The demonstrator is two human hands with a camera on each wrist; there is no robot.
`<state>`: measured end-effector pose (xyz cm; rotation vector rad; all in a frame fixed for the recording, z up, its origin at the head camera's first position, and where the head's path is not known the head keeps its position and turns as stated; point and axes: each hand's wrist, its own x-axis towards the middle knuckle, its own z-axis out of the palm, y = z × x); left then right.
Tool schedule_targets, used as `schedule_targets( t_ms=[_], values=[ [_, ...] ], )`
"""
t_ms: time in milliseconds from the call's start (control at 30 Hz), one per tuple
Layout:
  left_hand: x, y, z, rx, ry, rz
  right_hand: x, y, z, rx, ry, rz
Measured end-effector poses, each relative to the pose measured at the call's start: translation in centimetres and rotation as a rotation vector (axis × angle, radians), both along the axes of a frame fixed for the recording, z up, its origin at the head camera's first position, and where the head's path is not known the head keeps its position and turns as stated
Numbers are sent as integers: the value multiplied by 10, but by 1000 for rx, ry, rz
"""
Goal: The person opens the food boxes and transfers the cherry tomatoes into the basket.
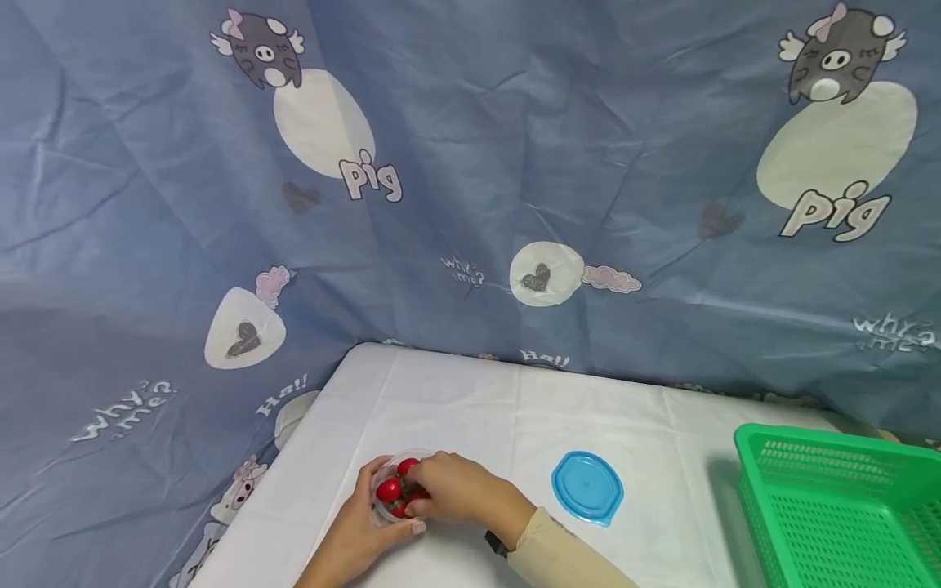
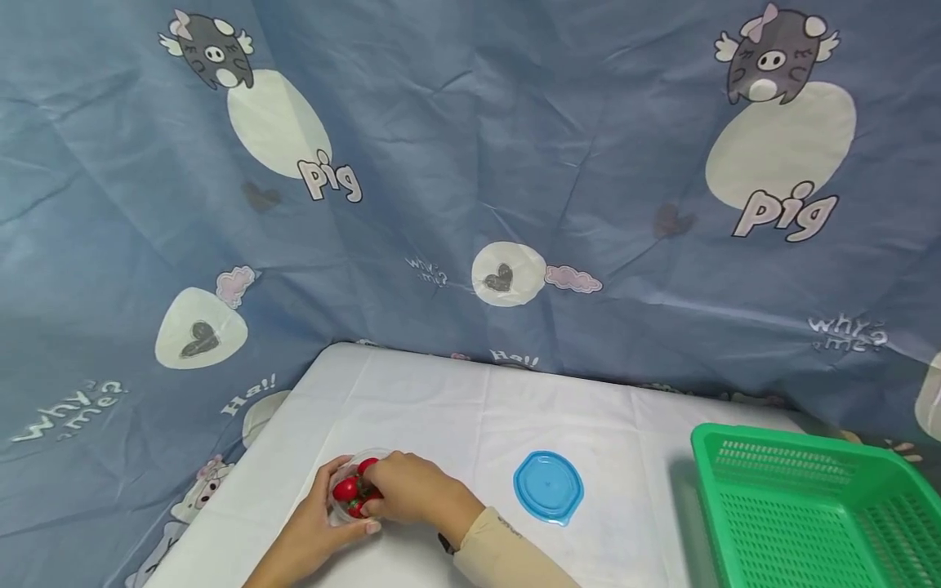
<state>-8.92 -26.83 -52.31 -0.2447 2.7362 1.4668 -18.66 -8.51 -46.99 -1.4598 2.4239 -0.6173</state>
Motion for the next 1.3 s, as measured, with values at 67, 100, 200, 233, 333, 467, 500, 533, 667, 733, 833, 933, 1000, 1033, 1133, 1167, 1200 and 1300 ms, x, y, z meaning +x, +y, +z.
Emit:
schedule_targets(
  t_ms=[67,100,200,233,333,467,500,533,667,733,833,933,1000,1033,1133,1167,1200,1300],
  values=[
    [-1,1,-1,-5,-10,4,-1,1,-2,-17,-43,6],
    [-1,1,-1,-7,-12,5,-1,2,-2,-31,-67,13],
    [-1,1,-1,-15,-14,8,-3,5,-4,-73,-124,38],
    [-1,1,-1,-17,-13,9,-3,6,-5,-86,-133,43],
    [-1,1,0,-19,-4,4,-4,9,-6,-114,-151,48],
    [0,1,0,-19,4,0,-2,13,-5,-116,-188,38],
    [0,1,0,-17,6,0,-2,13,-5,-111,-191,33],
    [0,1,-1,-15,8,-1,-1,14,-4,-108,-198,29],
    [-1,1,-2,-14,16,-6,0,15,-4,-119,-212,22],
    [-1,1,-3,-9,19,-5,-1,16,-5,-141,-225,22],
    [-1,0,-3,-11,20,-3,-1,18,-8,-191,-233,24],
    [-1,1,-3,-6,20,-3,-3,22,-11,-251,-230,15],
    [0,1,-3,-6,21,-4,-4,25,-12,-281,-228,-2],
    [0,2,-3,-3,21,-4,-5,26,-11,-291,-226,-16],
    [0,2,-1,-11,16,0,-8,31,-10,-304,-234,-66],
    [-1,3,-1,-16,10,2,-9,33,-8,-308,-242,-80],
    [-1,3,0,-19,4,4,-11,35,-7,-311,-249,-94],
    [-2,4,1,-26,-17,13,-16,41,-4,-331,-280,-104]
  ],
)
